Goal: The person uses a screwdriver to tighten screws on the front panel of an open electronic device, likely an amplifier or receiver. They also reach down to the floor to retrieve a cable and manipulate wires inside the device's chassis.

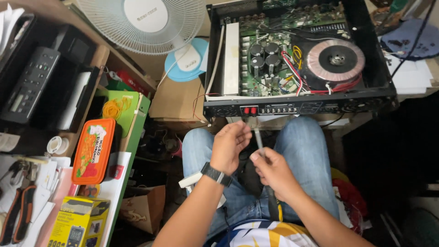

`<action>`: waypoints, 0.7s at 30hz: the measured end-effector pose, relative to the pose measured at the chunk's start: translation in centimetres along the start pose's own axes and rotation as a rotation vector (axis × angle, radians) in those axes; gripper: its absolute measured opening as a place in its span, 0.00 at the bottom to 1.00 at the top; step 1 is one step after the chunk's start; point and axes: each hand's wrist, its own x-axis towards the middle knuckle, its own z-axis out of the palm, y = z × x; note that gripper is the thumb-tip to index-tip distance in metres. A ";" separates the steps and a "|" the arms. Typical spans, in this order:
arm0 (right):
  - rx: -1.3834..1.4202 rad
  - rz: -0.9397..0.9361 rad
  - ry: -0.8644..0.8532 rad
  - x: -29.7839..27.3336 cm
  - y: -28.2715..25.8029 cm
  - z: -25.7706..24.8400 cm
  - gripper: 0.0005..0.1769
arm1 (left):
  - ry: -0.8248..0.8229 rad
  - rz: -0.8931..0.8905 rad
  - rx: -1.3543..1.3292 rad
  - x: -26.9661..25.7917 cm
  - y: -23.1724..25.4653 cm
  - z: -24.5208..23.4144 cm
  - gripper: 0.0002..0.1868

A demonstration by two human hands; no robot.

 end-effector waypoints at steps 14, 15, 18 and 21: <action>-0.491 -0.325 -0.049 0.6 -13.6 -2.5 0.11 | -0.354 -0.246 0.123 -4.1 6.5 -2.0 0.13; -0.545 -0.333 -0.071 0.9 -14.5 -2.9 0.12 | -0.397 -0.294 0.089 -3.9 7.4 -2.2 0.13; -0.932 -0.550 -0.135 1.9 -19.7 -2.7 0.14 | -0.536 -0.205 0.073 -3.7 11.0 -1.7 0.16; -1.138 -0.622 -0.283 5.0 -23.4 -2.0 0.16 | -0.499 -0.124 0.167 -2.3 14.5 -0.5 0.22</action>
